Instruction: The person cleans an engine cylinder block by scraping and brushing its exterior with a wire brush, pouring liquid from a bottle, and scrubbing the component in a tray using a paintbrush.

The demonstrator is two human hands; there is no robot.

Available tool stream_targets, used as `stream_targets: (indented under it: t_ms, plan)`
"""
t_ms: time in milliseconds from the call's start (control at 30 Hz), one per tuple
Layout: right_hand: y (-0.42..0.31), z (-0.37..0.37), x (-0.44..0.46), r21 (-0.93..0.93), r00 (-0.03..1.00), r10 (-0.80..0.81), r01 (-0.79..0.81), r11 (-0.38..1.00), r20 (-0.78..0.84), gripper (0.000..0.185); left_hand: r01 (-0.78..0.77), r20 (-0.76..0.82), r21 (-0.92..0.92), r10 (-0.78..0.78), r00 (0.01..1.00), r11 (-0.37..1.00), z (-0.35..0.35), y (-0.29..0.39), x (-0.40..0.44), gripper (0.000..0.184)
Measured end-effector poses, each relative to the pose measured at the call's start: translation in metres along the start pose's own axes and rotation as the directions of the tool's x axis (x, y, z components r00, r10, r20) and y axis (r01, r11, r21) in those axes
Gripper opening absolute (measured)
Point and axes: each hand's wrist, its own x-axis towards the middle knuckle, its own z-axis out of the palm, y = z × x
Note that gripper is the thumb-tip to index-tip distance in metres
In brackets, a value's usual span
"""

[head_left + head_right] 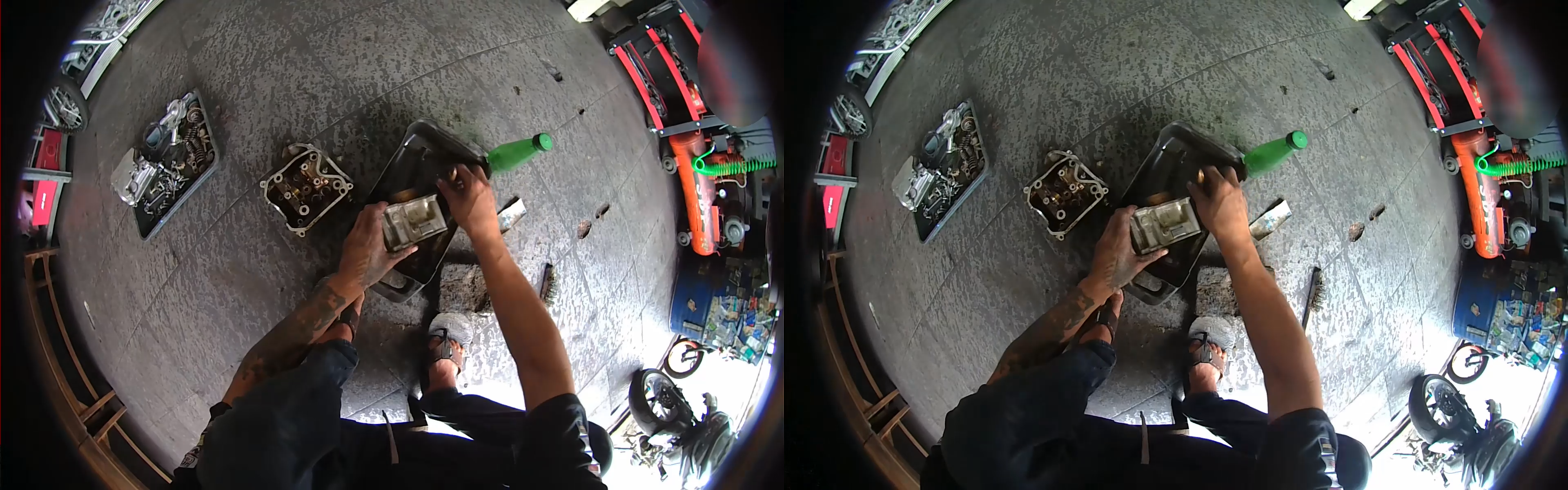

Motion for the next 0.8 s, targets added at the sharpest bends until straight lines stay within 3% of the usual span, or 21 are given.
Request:
stream_targets:
  t_ms: [67, 167, 233, 400, 467, 600, 700, 733, 800]
  plan:
    - [0.005, 0.014, -0.01, -0.092, 0.991, 0.051, -0.063, 0.994, -0.125, 0.026, -0.006, -0.001, 0.005, 0.006, 1.0, 1.0, 0.001, -0.003, -0.001, 0.085]
    - [-0.004, -0.003, -0.001, -0.03, 0.991, 0.083, -0.087, 0.996, -0.103, 0.024, -0.095, -0.138, -0.131, 0.077, 0.987, 0.987, 0.004, -0.004, -0.002, 0.087]
    - [0.004, -0.008, 0.006, 0.022, 0.991, 0.089, -0.087, 0.996, -0.1, 0.024, 0.065, -0.167, -0.207, -0.101, 0.981, 0.976, -0.011, 0.005, -0.006, 0.087]
    - [0.01, -0.002, 0.018, 0.027, 0.992, 0.119, -0.118, 0.993, -0.04, 0.027, 0.071, -0.152, -0.397, -0.142, 0.978, 0.915, -0.036, 0.011, -0.006, 0.086]
    - [0.012, 0.007, 0.019, 0.033, 0.994, 0.102, -0.101, 0.994, -0.03, 0.029, 0.175, -0.086, -0.694, -0.322, 0.943, 0.699, -0.041, 0.022, -0.007, 0.081]
    - [-0.002, 0.022, 0.018, 0.006, 0.938, 0.322, -0.325, 0.946, 0.127, 0.035, 0.234, -0.056, -0.767, -0.425, 0.903, 0.598, -0.058, 0.035, -0.003, 0.079]
    - [-0.001, 0.045, 0.021, 0.322, 0.985, 0.158, -0.171, 0.931, 0.064, 0.034, 0.193, -0.092, -0.747, -0.387, 0.918, 0.636, -0.063, 0.027, -0.001, 0.081]
    - [-0.003, 0.044, 0.02, 0.385, 0.975, 0.194, -0.22, 0.896, 0.106, 0.032, 0.16, -0.143, -0.722, -0.372, 0.917, 0.673, -0.062, 0.024, -0.002, 0.081]
    - [-0.005, 0.045, 0.022, 0.452, 0.979, 0.206, -0.183, 0.873, -0.003, 0.032, 0.145, -0.158, -0.731, -0.371, 0.915, 0.667, -0.061, 0.022, -0.004, 0.081]
